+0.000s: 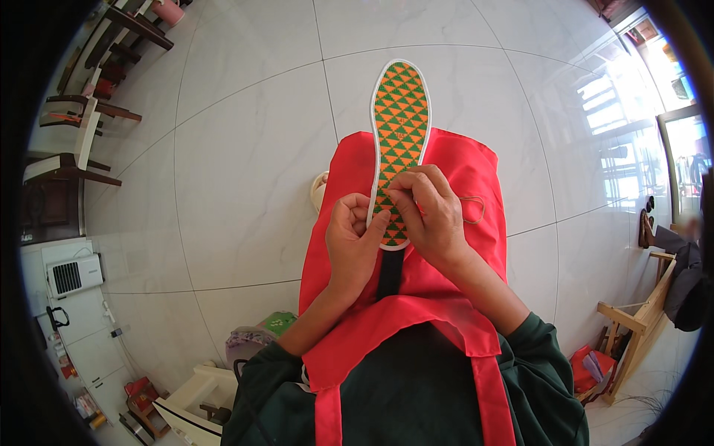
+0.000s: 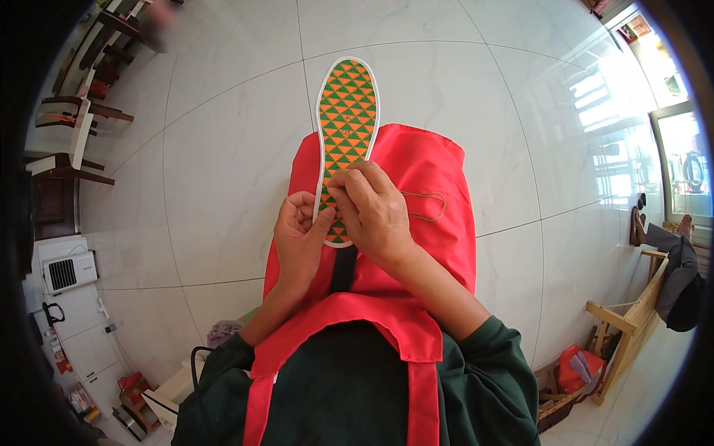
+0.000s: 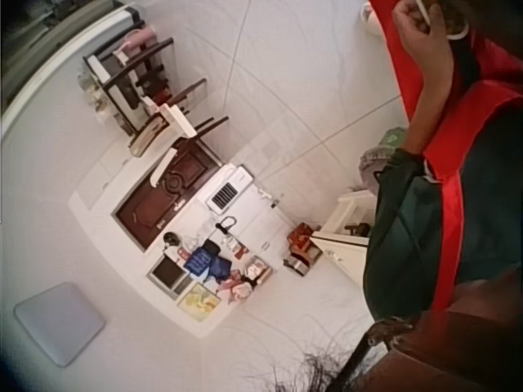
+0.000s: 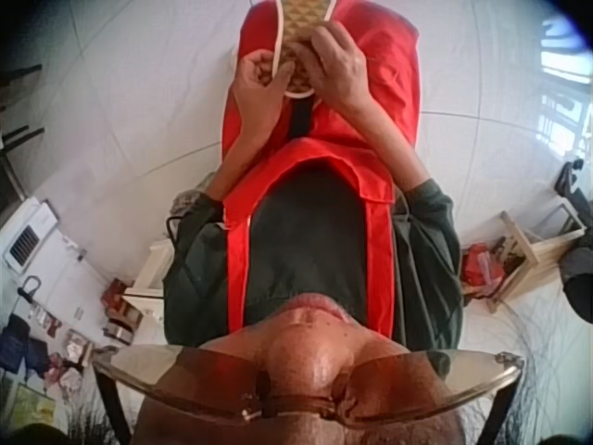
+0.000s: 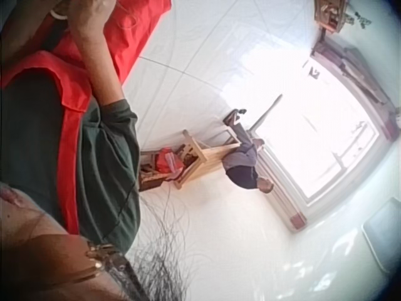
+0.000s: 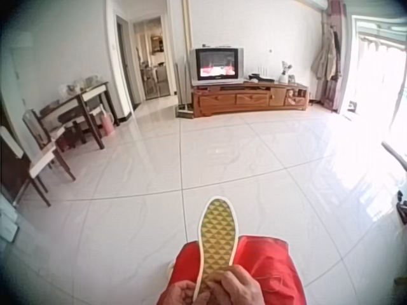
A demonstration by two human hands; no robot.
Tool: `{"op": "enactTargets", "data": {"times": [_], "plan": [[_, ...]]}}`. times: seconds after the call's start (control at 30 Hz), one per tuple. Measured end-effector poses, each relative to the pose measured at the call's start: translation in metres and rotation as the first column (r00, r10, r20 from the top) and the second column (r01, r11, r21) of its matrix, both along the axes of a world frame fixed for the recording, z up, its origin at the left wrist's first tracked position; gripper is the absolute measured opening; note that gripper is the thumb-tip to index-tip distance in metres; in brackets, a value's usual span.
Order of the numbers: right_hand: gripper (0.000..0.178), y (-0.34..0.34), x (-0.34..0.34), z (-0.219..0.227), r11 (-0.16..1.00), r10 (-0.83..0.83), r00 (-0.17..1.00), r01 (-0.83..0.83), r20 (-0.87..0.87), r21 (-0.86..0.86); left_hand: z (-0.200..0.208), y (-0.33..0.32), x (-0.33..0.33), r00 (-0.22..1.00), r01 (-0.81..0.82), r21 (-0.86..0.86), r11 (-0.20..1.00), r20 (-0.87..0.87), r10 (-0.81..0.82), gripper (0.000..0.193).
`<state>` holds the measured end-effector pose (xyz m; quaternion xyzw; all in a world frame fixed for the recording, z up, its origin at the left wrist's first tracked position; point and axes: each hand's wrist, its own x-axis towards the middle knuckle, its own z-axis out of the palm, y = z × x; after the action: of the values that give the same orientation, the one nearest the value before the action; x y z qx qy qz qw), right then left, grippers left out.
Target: The person sews a shoe insole using a needle and thread. They repeatedly insert the needle through the insole and pull the thread to secure it, working on the same insole throughout the clip.
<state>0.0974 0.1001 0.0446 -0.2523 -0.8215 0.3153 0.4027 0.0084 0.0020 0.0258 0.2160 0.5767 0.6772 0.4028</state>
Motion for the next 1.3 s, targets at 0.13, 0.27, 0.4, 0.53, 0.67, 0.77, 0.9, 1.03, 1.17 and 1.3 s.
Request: {"op": "enactTargets", "data": {"times": [0.13,0.27,0.4,0.53,0.67,0.77,0.9,1.03,1.17,1.3], "plan": [[0.010,0.0001,-0.0006,-0.0017,1.000,0.000,1.000,0.000,-0.002,0.013,-0.0022,-0.0011,-0.0002,1.000,0.006,0.001,1.000,-0.008,-0.006,0.022],[0.009,-0.0011,-0.0007,0.0000,1.000,-0.001,1.000,0.001,0.009,-0.018,-0.0017,-0.0012,0.0001,1.000,0.004,-0.001,1.000,-0.010,-0.004,0.022],[0.010,-0.0016,-0.0001,-0.0013,0.999,0.000,1.000,0.001,0.026,-0.043,-0.0014,-0.0012,0.0005,1.000,0.002,-0.001,1.000,-0.009,-0.002,0.022],[0.013,-0.0023,0.0005,-0.0038,0.993,0.012,1.000,-0.010,0.013,-0.115,-0.0016,-0.0010,0.0006,0.999,-0.007,-0.010,1.000,-0.035,0.007,0.021],[0.014,-0.0037,0.0007,-0.0039,0.981,0.018,1.000,-0.021,-0.020,-0.191,-0.0021,-0.0012,0.0005,1.000,-0.008,-0.008,1.000,-0.024,0.008,0.021],[0.014,-0.0042,0.0001,-0.0047,0.983,0.009,0.999,-0.016,-0.037,-0.181,-0.0031,-0.0013,0.0003,1.000,-0.005,-0.004,1.000,-0.018,0.005,0.021],[0.013,-0.0043,-0.0006,-0.0049,0.987,0.008,1.000,-0.011,-0.021,-0.162,-0.0031,-0.0015,0.0005,1.000,-0.009,-0.004,1.000,-0.009,0.009,0.021],[0.013,-0.0042,-0.0011,-0.0054,0.991,0.006,1.000,-0.007,-0.004,-0.137,-0.0042,-0.0011,0.0004,1.000,-0.016,-0.007,1.000,-0.018,0.016,0.022],[0.013,-0.0045,-0.0017,-0.0052,0.995,0.003,1.000,-0.002,0.008,-0.097,-0.0032,-0.0006,0.0009,1.000,-0.021,-0.006,1.000,-0.011,0.021,0.022],[0.013,-0.0038,-0.0019,-0.0041,0.999,0.005,1.000,-0.004,0.025,-0.031,-0.0033,-0.0003,0.0011,1.000,-0.027,-0.005,1.000,-0.004,0.027,0.022]]}}
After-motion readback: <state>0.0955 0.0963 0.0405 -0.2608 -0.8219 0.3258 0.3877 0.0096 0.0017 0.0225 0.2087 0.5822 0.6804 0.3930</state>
